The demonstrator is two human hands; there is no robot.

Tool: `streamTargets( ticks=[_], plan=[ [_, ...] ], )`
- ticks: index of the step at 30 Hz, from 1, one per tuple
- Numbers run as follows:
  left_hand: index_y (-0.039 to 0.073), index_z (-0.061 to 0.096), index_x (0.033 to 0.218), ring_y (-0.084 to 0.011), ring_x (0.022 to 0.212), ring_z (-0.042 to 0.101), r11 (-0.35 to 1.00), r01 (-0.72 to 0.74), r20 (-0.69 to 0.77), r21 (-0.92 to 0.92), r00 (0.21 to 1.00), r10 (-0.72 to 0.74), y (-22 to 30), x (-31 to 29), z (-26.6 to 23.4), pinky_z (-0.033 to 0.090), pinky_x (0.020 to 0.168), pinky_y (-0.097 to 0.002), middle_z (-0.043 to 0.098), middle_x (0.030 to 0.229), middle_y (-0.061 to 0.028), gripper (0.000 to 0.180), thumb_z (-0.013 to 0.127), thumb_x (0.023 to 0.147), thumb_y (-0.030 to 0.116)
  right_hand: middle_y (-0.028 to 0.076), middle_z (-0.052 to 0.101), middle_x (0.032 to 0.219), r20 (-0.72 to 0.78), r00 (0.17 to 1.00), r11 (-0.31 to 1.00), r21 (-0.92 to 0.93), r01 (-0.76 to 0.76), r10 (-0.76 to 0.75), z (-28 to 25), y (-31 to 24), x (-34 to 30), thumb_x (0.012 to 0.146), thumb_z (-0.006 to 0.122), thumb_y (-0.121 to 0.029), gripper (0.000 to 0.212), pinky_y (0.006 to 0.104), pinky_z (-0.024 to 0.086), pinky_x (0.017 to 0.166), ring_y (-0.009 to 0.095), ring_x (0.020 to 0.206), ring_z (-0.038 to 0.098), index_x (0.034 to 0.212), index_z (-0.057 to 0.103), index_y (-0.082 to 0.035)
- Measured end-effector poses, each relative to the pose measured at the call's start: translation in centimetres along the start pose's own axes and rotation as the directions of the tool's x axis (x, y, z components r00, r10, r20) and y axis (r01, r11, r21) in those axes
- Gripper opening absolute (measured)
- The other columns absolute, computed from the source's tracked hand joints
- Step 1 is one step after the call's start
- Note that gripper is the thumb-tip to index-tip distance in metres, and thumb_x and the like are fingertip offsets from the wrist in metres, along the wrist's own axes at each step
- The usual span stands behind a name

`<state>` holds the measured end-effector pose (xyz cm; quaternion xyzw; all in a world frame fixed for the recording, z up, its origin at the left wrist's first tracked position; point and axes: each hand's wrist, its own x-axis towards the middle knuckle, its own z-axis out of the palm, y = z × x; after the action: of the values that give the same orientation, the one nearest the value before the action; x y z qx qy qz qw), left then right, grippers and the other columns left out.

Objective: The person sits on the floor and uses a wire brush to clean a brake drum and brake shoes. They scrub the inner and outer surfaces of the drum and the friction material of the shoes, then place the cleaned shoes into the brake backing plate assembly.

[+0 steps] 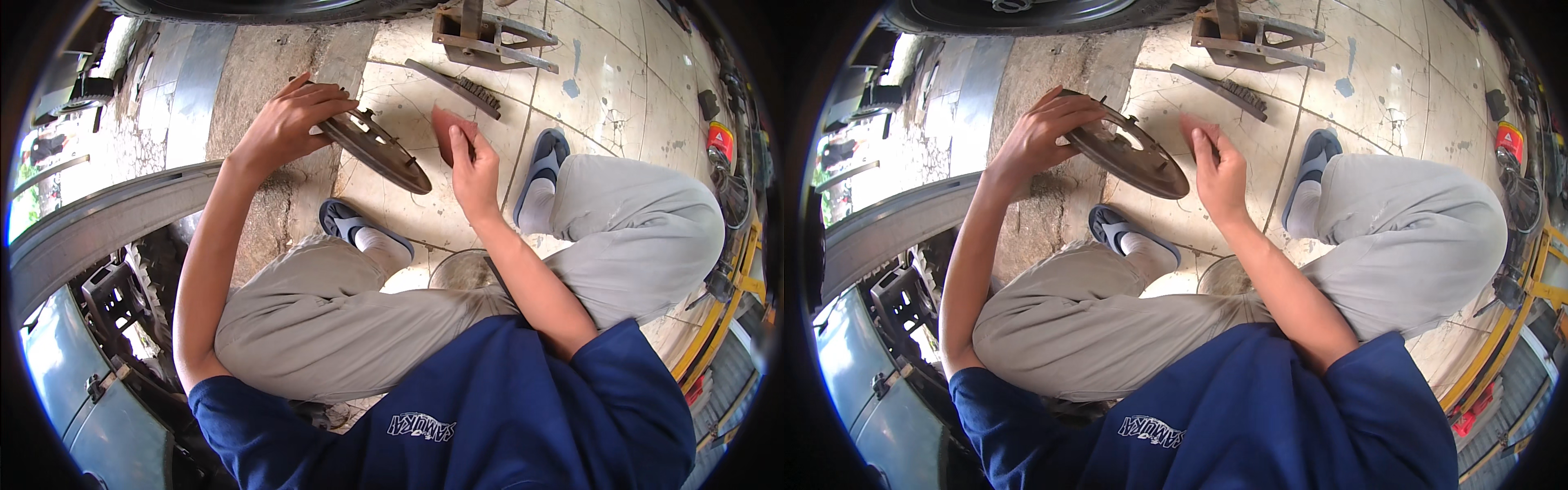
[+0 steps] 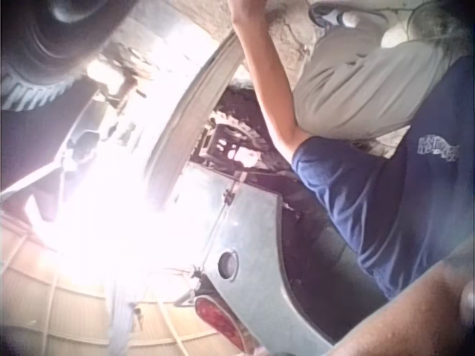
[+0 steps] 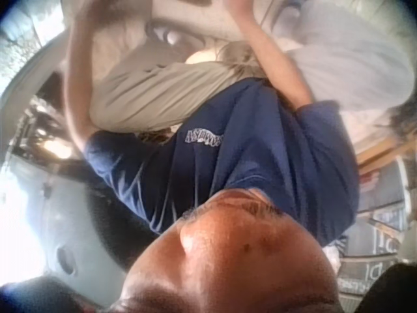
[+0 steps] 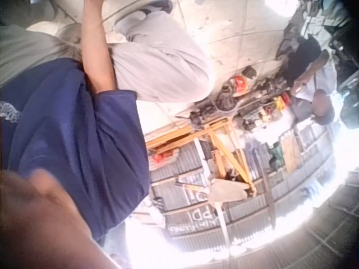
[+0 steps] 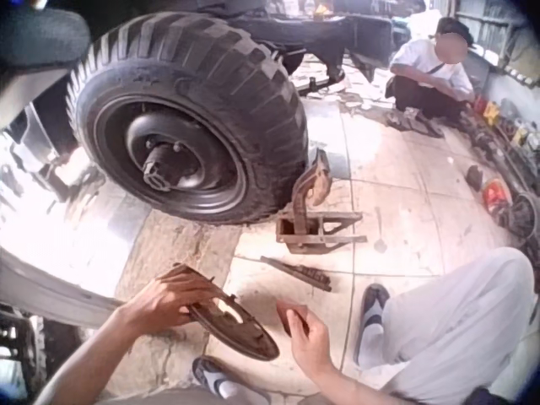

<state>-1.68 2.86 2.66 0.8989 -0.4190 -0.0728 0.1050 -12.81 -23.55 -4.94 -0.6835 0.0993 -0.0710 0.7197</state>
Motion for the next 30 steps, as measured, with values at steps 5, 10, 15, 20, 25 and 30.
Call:
streamTargets(
  ticks=[5, 10, 15, 20, 25, 30],
  plan=[
    [0.017, 0.066, 0.128, -0.0278, 0.117, 0.063, 0.999, 0.045, -0.049, 0.0, 0.998, -0.045, 0.2, -0.1, -0.4, 0.041, 0.115, -0.0454, 0.068, 0.123, -0.0051, 0.061, 0.083, 0.069, 0.008, 0.018, 0.073, 0.108, 0.22, 0.965, 0.98, -0.172, -0.104, 0.141, 1.0, 2.2, -1.1, 0.103, 0.057, -0.023, 0.029, 0.0316, 0.051, 0.087, 0.023, 0.095, 0.07, 0.121, 0.07, -0.003],
    [0.019, 0.066, 0.129, -0.0285, 0.121, 0.06, 0.996, 0.066, 0.047, 0.06, 0.997, -0.069, -0.3, 0.0, -0.6, 0.039, 0.117, -0.0466, 0.065, 0.13, -0.0051, 0.064, 0.082, 0.069, 0.005, 0.019, 0.07, 0.103, 0.369, 0.836, 0.899, -0.325, -0.294, 0.407, 1.7, 3.7, -3.2, 0.109, 0.043, -0.029, 0.039, 0.0355, 0.048, 0.088, 0.027, 0.094, 0.064, 0.129, 0.061, 0.0],
    [0.018, 0.068, 0.126, -0.0281, 0.124, 0.059, 0.994, 0.103, 0.095, 0.03, 0.99, -0.106, -0.7, 0.5, -0.3, 0.037, 0.119, -0.0478, 0.065, 0.131, -0.0046, 0.058, 0.081, 0.07, 0.005, 0.023, 0.07, 0.113, 0.334, 0.837, 0.899, -0.22, -0.377, 0.433, 1.6, 5.2, -3.8, 0.109, 0.04, -0.029, 0.04, 0.0383, 0.048, 0.094, 0.034, 0.106, 0.066, 0.131, 0.06, -0.002],
    [0.018, 0.07, 0.123, -0.0282, 0.123, 0.06, 0.993, 0.12, 0.088, 0.005, 0.989, -0.12, -0.9, 1.1, -0.3, 0.041, 0.115, -0.0458, 0.066, 0.129, -0.0055, 0.057, 0.082, 0.069, 0.005, 0.021, 0.069, 0.117, 0.367, 0.852, 0.927, -0.164, -0.337, 0.374, 1.5, 5.6, -3.6, 0.109, 0.039, -0.029, 0.042, 0.038, 0.046, 0.099, 0.032, 0.111, 0.064, 0.132, 0.059, -0.001],
    [0.017, 0.072, 0.12, -0.0296, 0.122, 0.059, 0.991, 0.122, 0.098, 0.056, 0.987, -0.127, -1.2, 1.3, -0.6, 0.046, 0.11, -0.0427, 0.066, 0.128, -0.0066, 0.055, 0.082, 0.068, 0.003, 0.01, 0.066, 0.123, 0.354, 0.865, 0.934, -0.112, -0.34, 0.357, 1.9, 6.7, -4.2, 0.112, 0.035, -0.028, 0.043, 0.0293, 0.041, 0.104, 0.016, 0.115, 0.057, 0.137, 0.055, 0.001],
    [0.016, 0.073, 0.117, -0.0294, 0.121, 0.06, 0.994, 0.078, 0.078, 0.074, 0.993, -0.084, -0.9, 1.6, -0.8, 0.047, 0.108, -0.0426, 0.067, 0.126, -0.0071, 0.052, 0.08, 0.068, 0.001, 0.01, 0.067, 0.121, 0.321, 0.885, 0.94, -0.057, -0.336, 0.336, 2.6, 5.7, -3.7, 0.112, 0.035, -0.026, 0.042, 0.0293, 0.042, 0.103, 0.016, 0.114, 0.059, 0.137, 0.056, 0.001]
  ],
)
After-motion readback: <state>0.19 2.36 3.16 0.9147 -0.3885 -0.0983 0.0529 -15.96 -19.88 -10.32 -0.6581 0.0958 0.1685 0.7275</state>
